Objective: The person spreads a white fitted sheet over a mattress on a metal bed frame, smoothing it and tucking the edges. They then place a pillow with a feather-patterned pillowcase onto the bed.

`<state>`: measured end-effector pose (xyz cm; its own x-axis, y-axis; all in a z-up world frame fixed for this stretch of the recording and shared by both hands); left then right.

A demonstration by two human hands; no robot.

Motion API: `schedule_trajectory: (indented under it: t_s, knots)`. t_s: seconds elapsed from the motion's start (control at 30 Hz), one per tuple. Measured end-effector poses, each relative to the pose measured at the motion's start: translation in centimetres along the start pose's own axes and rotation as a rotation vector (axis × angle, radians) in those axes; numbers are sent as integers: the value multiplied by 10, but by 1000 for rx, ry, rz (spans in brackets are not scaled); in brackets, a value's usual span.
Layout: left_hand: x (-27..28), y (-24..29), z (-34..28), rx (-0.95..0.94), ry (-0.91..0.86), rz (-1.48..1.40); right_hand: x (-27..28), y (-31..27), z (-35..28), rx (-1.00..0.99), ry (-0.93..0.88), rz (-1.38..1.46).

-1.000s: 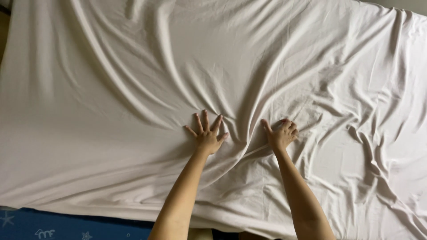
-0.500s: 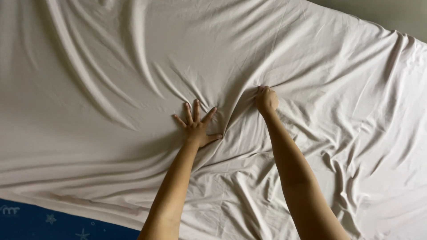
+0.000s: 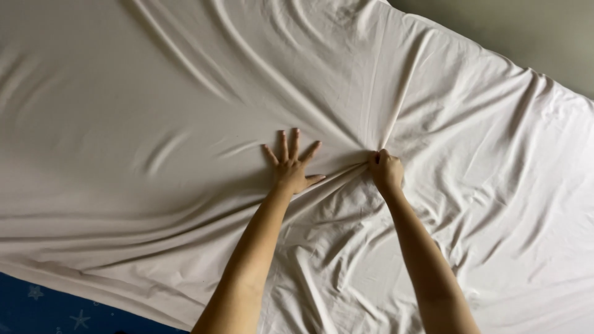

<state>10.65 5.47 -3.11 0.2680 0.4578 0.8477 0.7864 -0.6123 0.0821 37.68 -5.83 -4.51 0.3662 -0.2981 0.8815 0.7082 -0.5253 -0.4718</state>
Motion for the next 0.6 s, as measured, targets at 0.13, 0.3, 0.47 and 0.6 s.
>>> schedule_trajectory:
  t_s: [0.13,0.3,0.47,0.6]
  knots:
    - [11,4,20,-60,8,20,-14,5,15,21,-161,-145]
    - [35,9,43,-48,-85,-70,5,17,70,0,105,6]
    - [51,14,86,-10,-92,-116,0,32,153,-204,152,38]
    - [76,21,107,-45,-142,-47,3,11,217,-278,83,-122]
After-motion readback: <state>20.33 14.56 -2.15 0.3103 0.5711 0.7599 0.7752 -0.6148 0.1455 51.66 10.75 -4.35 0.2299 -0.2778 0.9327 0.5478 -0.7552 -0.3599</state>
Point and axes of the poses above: each hand's wrist, its own z-axis towards the middle knuckle, its own x-axis out of the back of the hand, y = z × x, the point moved 9 cm from there along z, towards the middle knuckle, and after that the axes turned 7 degrees about z, right-handed, at the moved point
